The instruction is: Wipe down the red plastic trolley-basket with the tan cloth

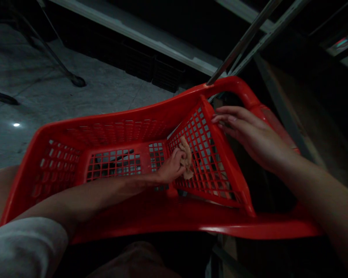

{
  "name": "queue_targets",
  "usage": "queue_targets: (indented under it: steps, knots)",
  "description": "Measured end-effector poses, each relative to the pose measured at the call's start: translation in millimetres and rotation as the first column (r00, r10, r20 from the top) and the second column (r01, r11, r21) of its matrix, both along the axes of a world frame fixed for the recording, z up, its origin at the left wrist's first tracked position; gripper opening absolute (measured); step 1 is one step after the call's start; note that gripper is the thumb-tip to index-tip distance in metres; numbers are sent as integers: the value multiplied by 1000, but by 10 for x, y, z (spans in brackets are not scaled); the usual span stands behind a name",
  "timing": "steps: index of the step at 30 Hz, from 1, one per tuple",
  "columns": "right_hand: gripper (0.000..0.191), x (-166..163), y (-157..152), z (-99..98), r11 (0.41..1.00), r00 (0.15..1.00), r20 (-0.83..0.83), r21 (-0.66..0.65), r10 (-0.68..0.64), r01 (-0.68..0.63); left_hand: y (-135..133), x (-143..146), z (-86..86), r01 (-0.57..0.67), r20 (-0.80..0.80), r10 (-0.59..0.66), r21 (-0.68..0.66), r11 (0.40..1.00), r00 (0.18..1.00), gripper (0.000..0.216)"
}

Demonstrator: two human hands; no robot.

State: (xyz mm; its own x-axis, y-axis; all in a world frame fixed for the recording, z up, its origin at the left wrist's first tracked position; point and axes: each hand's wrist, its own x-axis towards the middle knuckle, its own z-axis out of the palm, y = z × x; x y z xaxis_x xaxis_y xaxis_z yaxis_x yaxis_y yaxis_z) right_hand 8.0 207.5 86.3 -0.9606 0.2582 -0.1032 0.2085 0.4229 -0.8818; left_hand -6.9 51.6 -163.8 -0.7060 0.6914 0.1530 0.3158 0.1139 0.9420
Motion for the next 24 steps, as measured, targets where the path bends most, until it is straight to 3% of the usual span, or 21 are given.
queue_targets:
  steps: [3,5,7,10,12,14,16,19,20,22,24]
  knots:
    - [26,-1,4,-8,1000,1000,-7,6,12,-12,-164,21,-358,49,99,-39,-98,994,994,35]
    - [26,-1,12,-11,999,999,-13,33,36,-36,-159,-35,-317,30,98,-23,-78,996,995,32]
    - [24,0,19,-13,997,998,-22,51,55,-54,-74,-115,-39,-42,73,40,24,999,997,24]
    - [24,-1,24,-20,997,998,-34,54,59,-58,124,-223,643,-165,-21,182,325,931,983,26]
    - [24,-3,24,-25,998,998,-33,48,53,-51,245,-251,1047,-105,-137,190,469,877,972,32]
    - [24,-7,21,-30,998,998,-35,43,44,-42,316,-219,1223,-70,-185,191,515,854,964,34]
    - [24,-11,18,-33,998,998,-43,44,38,-36,306,-123,1104,-47,-173,147,477,878,974,34]
    - [24,-14,17,-37,998,998,-56,45,41,-39,136,83,555,90,-135,-57,250,964,989,32]
    - [24,-14,18,-38,998,997,-57,45,44,-42,56,143,355,175,-130,-157,139,975,979,31]
    - [24,-13,22,-39,998,997,-58,50,52,-49,-85,214,47,237,-125,-228,61,970,966,26]
    - [24,-11,29,-40,996,996,-57,58,64,-61,-154,210,-67,270,-139,-260,55,961,956,20]
